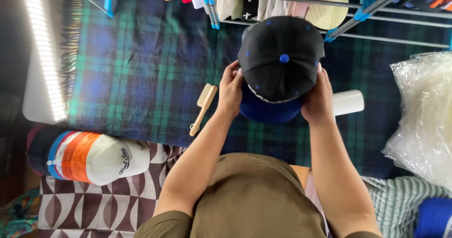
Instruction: Cleaning and steaming a baseball cap using a brush and a handheld steamer.
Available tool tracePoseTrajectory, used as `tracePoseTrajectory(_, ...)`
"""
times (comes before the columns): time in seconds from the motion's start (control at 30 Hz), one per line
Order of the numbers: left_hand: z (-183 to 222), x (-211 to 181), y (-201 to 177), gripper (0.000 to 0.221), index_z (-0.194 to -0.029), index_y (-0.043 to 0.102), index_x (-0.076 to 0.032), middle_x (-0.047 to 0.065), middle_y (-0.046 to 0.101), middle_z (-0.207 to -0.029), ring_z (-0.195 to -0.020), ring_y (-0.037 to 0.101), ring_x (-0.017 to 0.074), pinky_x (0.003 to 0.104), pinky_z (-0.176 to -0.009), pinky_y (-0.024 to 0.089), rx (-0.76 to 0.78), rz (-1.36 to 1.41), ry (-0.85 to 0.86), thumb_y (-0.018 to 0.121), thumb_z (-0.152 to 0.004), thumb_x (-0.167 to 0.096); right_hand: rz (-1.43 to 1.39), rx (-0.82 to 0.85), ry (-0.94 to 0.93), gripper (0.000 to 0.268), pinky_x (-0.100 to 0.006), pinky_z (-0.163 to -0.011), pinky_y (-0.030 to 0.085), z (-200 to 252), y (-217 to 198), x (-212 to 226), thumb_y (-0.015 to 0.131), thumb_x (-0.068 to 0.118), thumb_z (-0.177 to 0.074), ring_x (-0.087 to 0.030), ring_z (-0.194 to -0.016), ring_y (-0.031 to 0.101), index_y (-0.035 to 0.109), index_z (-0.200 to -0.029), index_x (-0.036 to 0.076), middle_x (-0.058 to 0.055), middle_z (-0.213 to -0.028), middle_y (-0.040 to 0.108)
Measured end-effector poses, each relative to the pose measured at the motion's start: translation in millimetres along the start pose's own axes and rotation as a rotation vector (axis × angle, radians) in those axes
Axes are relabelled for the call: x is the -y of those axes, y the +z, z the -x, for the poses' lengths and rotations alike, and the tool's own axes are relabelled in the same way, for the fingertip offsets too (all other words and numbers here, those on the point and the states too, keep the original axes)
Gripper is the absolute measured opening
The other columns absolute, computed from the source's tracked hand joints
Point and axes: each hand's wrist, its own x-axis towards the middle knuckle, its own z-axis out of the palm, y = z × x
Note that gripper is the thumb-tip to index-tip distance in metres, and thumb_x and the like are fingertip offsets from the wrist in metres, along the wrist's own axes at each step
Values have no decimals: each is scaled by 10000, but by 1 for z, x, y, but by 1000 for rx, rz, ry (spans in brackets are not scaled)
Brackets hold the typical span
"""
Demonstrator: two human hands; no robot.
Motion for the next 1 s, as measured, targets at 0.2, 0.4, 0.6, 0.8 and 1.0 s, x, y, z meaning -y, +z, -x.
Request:
tracePoseTrajectory(0.2, 63, 5, -26, 321, -1359, 604, -130, 73, 591, -979, -874, 567, 188, 370, -848, 501, 353, 373, -353, 541, -1055, -212, -347, 248, 166, 593, -476, -1170, 458, 106, -2, 24, 326, 526, -1085, -295, -1197, 655, 644, -1272, 61, -121, -1220, 680)
tracePoseTrajectory(0.4, 99, 114, -57, 472, -1522, 423, -130, 186, 456, -1371, -1017, 450, 368, 573, -830, 412, 1409, 1437, -1038, 282, -1104, -296, 503, 276, -108, 720, -578, -1166, 337, 95, -19, -12, 688, 146, -1018, -424, -1365, 386, 264, -1576, -23, -290, -1486, 332)
tracePoseTrajectory(0.6, 115, 26, -36, 485, -1301, 508, -25, 180, 550, -1097, -954, 528, 358, 502, -851, 432, 1343, 1128, -1244, 264, -1074, -377, 783, 6, -2, 192, -311, -582, 543, 88, -51, -58, 823, 307, -988, -137, -621, 639, 717, -944, 154, -18, -684, 651)
tracePoseTrajectory(0.8, 122, -15, -91, 656, -1133, 639, -71, 155, 684, -1004, -904, 675, 358, 536, -800, 574, 587, 705, -1052, 376, -970, -649, 1065, 13, -102, 306, -400, -955, 525, 105, -15, 21, 575, 150, -1004, -196, -1054, 678, 703, -1264, 250, 8, -1065, 708)
tracePoseTrajectory(1.0, 142, -7, -123, 260, -1165, 717, -160, 117, 726, -909, -810, 745, 300, 492, -750, 655, 112, 114, -728, 771, -932, -260, 1020, -40, -23, 190, -397, -869, 527, 98, -48, -18, 623, 276, -1052, -206, -954, 664, 745, -1168, 190, -71, -952, 706)
